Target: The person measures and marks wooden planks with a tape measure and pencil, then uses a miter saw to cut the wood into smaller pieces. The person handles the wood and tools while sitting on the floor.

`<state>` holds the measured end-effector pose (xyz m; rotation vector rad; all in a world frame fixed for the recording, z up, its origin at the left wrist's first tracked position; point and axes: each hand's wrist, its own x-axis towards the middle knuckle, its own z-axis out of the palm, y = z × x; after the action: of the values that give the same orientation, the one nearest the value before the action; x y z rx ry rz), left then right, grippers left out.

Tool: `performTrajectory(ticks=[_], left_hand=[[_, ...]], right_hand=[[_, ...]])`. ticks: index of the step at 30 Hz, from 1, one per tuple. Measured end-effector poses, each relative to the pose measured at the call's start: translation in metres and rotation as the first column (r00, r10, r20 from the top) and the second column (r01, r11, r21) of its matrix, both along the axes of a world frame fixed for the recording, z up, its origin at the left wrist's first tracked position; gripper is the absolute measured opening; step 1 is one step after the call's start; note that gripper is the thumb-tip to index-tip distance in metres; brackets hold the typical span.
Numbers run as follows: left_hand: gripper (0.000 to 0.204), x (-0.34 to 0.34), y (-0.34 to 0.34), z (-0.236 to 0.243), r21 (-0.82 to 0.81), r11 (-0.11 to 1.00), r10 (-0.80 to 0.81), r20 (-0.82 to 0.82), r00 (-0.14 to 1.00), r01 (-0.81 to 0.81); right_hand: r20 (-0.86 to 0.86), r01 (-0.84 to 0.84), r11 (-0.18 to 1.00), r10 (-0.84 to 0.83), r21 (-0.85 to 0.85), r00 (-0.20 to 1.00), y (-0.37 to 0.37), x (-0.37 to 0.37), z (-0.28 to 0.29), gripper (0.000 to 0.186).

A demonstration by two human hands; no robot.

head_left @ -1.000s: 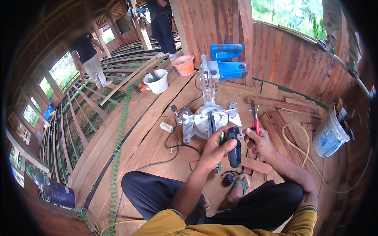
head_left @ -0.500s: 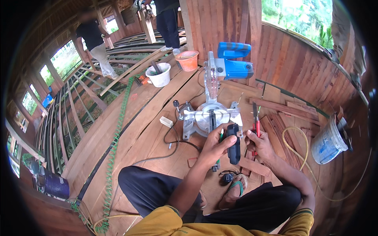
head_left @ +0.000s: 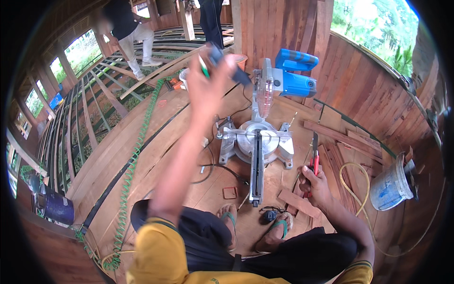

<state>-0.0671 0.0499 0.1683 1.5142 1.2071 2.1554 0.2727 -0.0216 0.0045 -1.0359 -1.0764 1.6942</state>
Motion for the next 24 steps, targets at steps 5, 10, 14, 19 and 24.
performTrajectory(ticks=[5,10,14,19,24], left_hand=[[0.058,-0.127,0.064,0.059,-0.048,0.983,0.171,-0.099,0.98,-0.176],[0.045,-0.215,0.102,-0.057,-0.318,0.921,0.263,0.082,0.961,-0.225],[0.042,-0.236,0.128,-0.175,-0.579,0.815,0.267,0.349,0.898,-0.018],[0.039,-0.226,0.114,-0.287,-0.719,0.677,0.344,0.496,0.797,0.155],[0.031,-0.234,0.088,-0.346,-0.75,0.63,0.473,0.575,0.667,0.201]], right_hand=[[-0.048,-0.007,0.989,0.001,-0.144,0.999,0.022,-0.008,-0.027,0.023],[-0.028,-0.1,0.951,0.096,-0.291,0.995,0.039,-0.016,-0.061,0.02],[-0.067,-0.031,0.937,0.008,-0.347,0.998,0.061,-0.001,-0.087,0.02],[0.012,0.124,0.888,-0.133,-0.443,0.991,0.085,0.013,-0.11,0.023],[-0.013,0.065,0.851,-0.085,-0.521,0.996,0.102,0.012,-0.131,0.022]])
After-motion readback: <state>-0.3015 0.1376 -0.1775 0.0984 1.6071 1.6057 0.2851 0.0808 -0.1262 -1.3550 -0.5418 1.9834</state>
